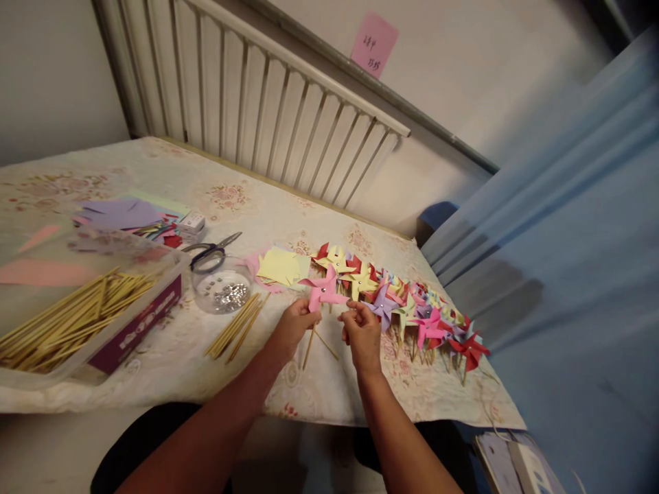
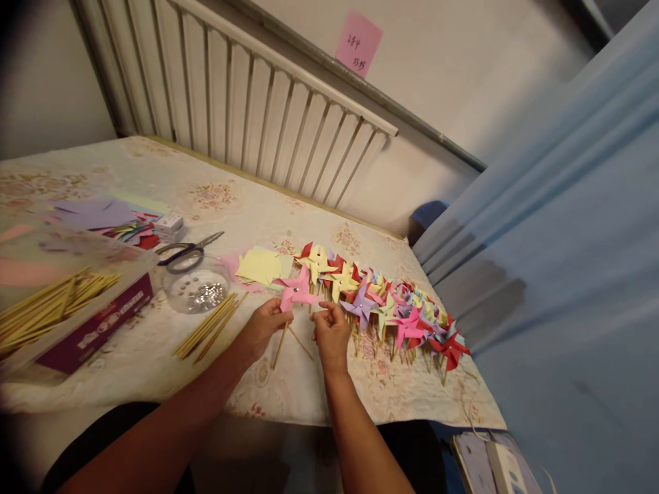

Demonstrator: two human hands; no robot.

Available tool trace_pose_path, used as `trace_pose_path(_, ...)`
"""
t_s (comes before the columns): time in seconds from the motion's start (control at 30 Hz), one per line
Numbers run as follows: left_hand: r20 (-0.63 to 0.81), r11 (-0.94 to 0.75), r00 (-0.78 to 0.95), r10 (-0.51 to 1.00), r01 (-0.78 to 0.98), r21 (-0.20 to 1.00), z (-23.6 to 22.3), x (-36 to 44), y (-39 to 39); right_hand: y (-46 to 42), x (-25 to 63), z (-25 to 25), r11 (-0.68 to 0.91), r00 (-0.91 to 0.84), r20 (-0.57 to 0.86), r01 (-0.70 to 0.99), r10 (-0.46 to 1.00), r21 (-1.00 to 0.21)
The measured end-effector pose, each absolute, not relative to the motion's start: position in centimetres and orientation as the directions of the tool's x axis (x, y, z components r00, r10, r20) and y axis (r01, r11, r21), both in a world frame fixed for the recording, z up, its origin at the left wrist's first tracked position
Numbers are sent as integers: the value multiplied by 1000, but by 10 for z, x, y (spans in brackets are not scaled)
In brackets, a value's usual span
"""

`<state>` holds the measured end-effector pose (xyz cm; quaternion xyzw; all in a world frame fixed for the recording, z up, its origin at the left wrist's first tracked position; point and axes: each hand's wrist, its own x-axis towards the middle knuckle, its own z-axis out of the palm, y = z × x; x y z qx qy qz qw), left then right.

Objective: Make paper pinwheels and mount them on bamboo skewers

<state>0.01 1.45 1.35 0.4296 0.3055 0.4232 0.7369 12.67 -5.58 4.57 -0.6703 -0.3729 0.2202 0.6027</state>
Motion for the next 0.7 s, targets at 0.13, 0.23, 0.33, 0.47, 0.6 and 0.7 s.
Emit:
trace_pose_path(0.13, -128, 352, 513, 849, -367, 861, 18, 0, 12, -48, 119, 46, -8, 586, 149, 257, 797, -967)
trace_pose_path(0.23, -151, 385, 539, 829, -353, 853, 20, -1, 10, -43, 117, 44, -12, 593, 149, 258, 791, -966)
trace_pose_path(0.33, -157, 396, 541, 826, -360, 844, 20, 0, 11, -40, 118, 43, -30, 598, 125, 243, 792, -970)
trace_pose_path(0.47, -153, 400, 542, 826, -374, 837, 19, 0, 11, -38, 122, 45, -32, 589, 123, 246, 799, -969)
trace_pose_path(0.6, -147, 401, 558, 817, -366, 840, 19, 0, 10, -38, 127, 49, -35, 592, 126, 253, 796, -967)
trace_pose_path(0.7, -131, 400, 576, 807, -370, 838, 17, 0, 10, -38, 130, 52, -32, 582, 130, 259, 802, -965)
